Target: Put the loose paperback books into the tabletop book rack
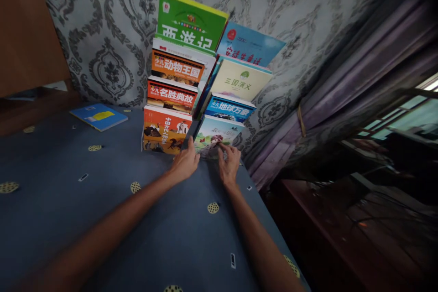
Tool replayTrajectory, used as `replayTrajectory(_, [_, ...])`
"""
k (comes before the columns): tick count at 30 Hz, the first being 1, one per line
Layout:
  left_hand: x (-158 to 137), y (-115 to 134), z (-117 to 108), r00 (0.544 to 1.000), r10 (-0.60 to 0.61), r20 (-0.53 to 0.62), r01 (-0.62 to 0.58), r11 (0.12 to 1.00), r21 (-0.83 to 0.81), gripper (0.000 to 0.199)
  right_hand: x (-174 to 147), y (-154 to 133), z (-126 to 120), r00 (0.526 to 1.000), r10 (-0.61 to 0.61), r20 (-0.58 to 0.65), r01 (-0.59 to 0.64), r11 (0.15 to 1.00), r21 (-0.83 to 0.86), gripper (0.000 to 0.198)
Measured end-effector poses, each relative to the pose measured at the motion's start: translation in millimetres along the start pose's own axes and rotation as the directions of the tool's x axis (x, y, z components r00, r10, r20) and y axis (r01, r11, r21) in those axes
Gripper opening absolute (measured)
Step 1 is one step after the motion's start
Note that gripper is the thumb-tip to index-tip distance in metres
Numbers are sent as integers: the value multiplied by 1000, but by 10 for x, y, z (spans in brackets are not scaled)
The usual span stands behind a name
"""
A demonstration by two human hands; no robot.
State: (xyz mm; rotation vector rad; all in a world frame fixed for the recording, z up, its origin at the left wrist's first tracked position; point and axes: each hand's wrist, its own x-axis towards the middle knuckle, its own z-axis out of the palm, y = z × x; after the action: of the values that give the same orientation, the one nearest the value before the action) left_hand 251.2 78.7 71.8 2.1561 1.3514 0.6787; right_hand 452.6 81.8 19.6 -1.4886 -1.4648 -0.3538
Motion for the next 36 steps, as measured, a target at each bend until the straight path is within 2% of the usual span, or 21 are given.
replayTrajectory(4, [180, 55, 18, 1000, 16, 12, -12, 967, -253, 73, 12, 33, 3, 998, 2, -57, -1, 1000, 9, 34])
replayTrajectory(8, [235, 106, 80, 999, 29, 17, -21, 931, -364, 72, 29, 51, -8, 998, -1, -62, 1, 1000, 4, 35])
replayTrajectory(12, [255, 106, 156, 1000, 20, 8, -16, 921, -390, 69, 57, 77, -33, 1000, -12, -26, 12, 999, 31, 36])
replayTrajectory(20, [288, 51, 197, 999, 38, -5, -36, 849, -527, 66, 69, 92, -34, 998, 57, -16, -56, 996, 62, 40])
replayTrajectory(29, [309, -20, 257, 997, 74, -38, -83, 821, -565, 66, 70, 75, -31, 998, 70, -9, -69, 995, 75, 36])
replayTrajectory(36, [305, 36, 147, 980, 92, -176, -170, 846, -505, 67, 58, 96, -13, 997, 79, -11, -78, 994, 80, 35])
